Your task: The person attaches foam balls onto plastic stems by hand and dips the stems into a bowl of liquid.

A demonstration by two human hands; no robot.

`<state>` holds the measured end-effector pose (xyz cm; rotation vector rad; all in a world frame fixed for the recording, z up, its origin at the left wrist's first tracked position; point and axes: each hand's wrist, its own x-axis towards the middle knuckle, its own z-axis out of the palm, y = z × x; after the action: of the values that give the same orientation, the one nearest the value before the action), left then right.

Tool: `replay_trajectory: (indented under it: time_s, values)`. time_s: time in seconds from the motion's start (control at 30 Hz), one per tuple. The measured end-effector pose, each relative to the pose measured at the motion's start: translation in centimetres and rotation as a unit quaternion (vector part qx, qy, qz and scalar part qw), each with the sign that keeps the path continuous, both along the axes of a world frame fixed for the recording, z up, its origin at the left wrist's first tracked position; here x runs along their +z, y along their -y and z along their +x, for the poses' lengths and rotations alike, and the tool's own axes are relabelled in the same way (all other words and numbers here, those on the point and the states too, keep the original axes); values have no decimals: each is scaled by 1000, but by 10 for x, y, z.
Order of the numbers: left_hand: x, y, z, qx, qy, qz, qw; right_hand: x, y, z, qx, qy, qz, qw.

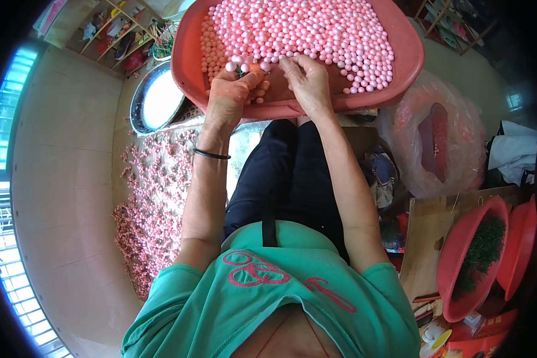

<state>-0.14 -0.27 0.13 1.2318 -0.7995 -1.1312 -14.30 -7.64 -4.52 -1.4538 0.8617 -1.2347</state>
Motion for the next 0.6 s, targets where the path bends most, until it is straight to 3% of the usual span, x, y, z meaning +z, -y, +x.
replay_trajectory:
  time_s: [0.07,0.37,0.47,0.6]
  values:
    - [3,-2,1,-2,-19,-3,1000,1,-2,4,-47,-61,-94,993]
    - [-3,1,5,-15,-13,-19,1000,1,14,32,-83,-288,-154,942]
    - [-4,1,5,-11,-13,-28,999,2,11,35,-95,-308,-198,926]
    - [-2,0,3,7,-5,-21,1000,-2,15,28,-69,-171,-147,972]
